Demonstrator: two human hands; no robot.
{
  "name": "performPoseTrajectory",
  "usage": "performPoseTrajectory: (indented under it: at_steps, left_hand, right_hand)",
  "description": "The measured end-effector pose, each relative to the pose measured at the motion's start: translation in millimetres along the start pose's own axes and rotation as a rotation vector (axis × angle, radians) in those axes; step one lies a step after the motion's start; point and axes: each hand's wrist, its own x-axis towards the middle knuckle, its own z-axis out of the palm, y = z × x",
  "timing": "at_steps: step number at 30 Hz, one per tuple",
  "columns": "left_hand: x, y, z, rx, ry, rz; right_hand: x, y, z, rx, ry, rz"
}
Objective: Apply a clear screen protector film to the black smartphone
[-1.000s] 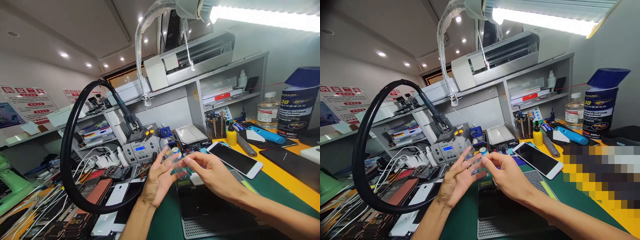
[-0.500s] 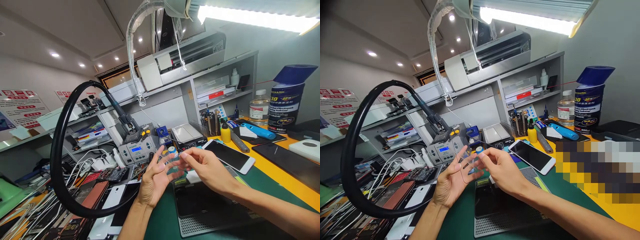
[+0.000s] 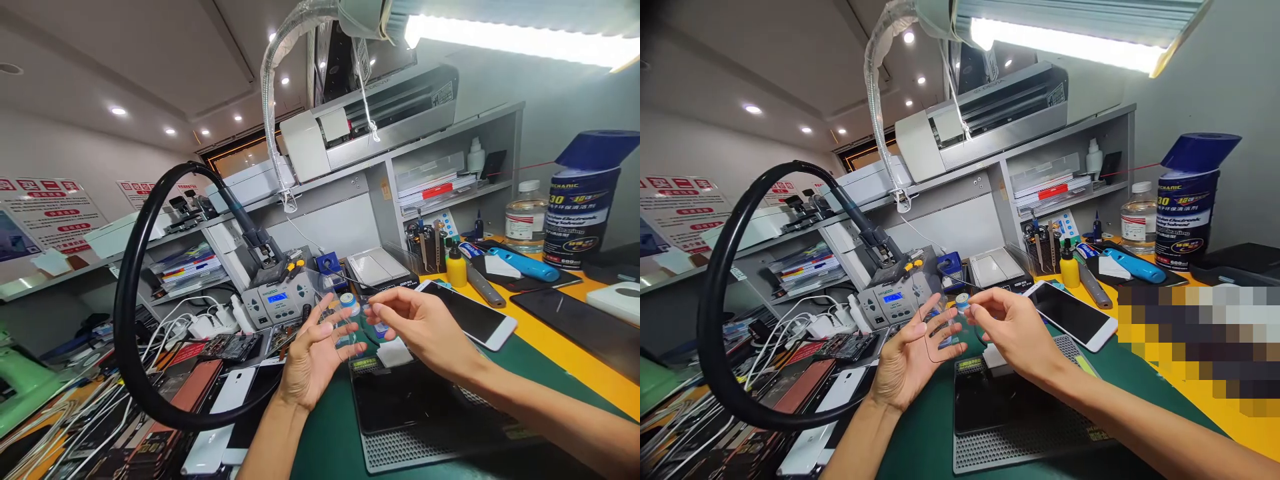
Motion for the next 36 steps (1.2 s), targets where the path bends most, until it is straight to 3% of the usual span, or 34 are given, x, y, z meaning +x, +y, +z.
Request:
performPoseTrajectory:
  at_steps: [6,19,36]
  left_hand:
    - [1,2,-1,0.035,0.016,0.002]
    - [2,11,-8,0.09,0.007,-0.028]
    - [1,30,-20,0.179,0.007,-0.027]
  right_hand:
    - [2,1,-4,0.042,0.031,-0.002]
    - [10,3,-8,0.013,0.239,-0.111]
    - [8,4,-10,-0.025,0.276,-0.201]
